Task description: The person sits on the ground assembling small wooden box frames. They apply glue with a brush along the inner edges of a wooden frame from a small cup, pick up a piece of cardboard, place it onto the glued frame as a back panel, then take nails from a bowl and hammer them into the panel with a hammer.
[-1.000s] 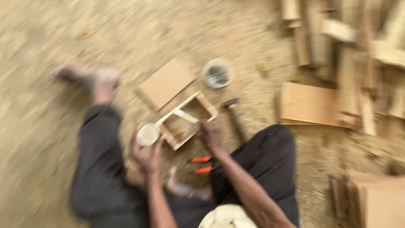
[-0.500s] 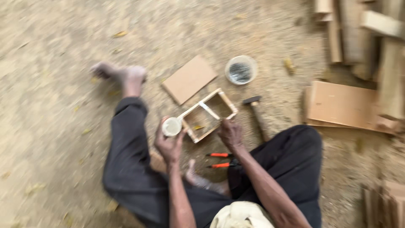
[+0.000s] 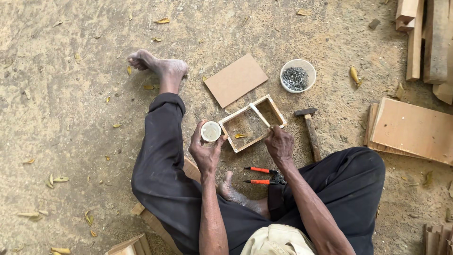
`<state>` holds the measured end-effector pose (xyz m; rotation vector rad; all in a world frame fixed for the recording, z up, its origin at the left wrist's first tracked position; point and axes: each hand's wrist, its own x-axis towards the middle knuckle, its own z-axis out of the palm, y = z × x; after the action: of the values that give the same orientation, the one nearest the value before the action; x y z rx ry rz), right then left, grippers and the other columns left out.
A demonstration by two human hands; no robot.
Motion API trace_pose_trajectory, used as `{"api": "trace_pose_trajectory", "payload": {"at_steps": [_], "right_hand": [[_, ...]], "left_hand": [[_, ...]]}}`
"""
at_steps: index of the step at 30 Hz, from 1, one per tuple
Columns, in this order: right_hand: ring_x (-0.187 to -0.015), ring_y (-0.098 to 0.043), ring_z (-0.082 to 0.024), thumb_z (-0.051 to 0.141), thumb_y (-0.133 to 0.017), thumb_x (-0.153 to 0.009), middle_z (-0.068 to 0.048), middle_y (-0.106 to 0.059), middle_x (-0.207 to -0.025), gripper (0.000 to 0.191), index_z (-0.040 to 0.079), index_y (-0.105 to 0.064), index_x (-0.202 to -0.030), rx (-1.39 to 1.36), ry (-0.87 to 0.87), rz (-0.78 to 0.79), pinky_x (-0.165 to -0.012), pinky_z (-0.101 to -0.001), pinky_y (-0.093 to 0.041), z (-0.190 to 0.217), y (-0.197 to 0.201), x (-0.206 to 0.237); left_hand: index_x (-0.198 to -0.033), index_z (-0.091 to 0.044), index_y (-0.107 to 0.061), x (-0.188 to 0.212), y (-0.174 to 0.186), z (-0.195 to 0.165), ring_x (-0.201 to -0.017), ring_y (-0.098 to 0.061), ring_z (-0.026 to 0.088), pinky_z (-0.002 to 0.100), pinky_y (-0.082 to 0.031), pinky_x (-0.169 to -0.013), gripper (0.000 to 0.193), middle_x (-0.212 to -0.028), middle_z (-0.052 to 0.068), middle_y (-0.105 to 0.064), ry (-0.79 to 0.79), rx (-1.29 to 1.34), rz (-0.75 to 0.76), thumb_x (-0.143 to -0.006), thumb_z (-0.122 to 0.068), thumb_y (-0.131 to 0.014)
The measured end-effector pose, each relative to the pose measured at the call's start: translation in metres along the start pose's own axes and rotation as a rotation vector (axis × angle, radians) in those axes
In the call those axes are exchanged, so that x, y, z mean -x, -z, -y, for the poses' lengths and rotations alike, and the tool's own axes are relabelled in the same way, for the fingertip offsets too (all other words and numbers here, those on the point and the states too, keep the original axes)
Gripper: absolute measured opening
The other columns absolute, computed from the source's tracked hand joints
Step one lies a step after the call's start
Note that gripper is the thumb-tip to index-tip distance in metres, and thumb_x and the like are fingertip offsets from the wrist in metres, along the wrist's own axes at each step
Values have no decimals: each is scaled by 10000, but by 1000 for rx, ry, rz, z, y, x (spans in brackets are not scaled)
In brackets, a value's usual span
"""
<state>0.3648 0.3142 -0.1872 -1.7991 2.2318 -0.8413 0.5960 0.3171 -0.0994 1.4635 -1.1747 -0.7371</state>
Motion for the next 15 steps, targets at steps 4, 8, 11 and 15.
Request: {"api": "trace_pose_trajectory", "payload": {"at_steps": [4,8,11,15], "right_hand": [[-421,-305,-101,187,-615,-1020,8,-420,-488,242,127,-603,-786,74,5,-22,-414,-315,-264,-6,-1,1],[-395,-346,-86,172,-618,-1016,10,-538,-539,174,113,-680,-865,39,42,-55,-350,-292,-274,-7,-2,5],[-417,-437,-57,164,-633,-1068,9,-621,-614,162,86,-703,-945,-124,-44,-16,-340,-273,-343,-6,12,4],[-480,-532,-53,102,-739,-958,-28,-693,-693,142,72,-751,-1095,-368,4,-101,-383,-277,-405,13,63,12]], "left_hand": [[-1324,-96,-656,1,-2,1,-1078,-707,214,349,-628,-925,715,-1183,96,-680,-12,36,16,-688,-210,-962],[-1325,-78,-651,4,-3,4,-1102,-708,226,352,-618,-952,713,-1219,104,-677,-40,18,21,-695,-178,-969],[-1335,-84,-648,5,-6,12,-1150,-698,237,353,-635,-989,714,-1266,113,-663,-51,36,29,-694,-156,-954],[-1347,-88,-655,4,-12,21,-1224,-680,270,394,-614,-1056,708,-1331,146,-655,-120,-37,34,-692,-97,-923]]}}
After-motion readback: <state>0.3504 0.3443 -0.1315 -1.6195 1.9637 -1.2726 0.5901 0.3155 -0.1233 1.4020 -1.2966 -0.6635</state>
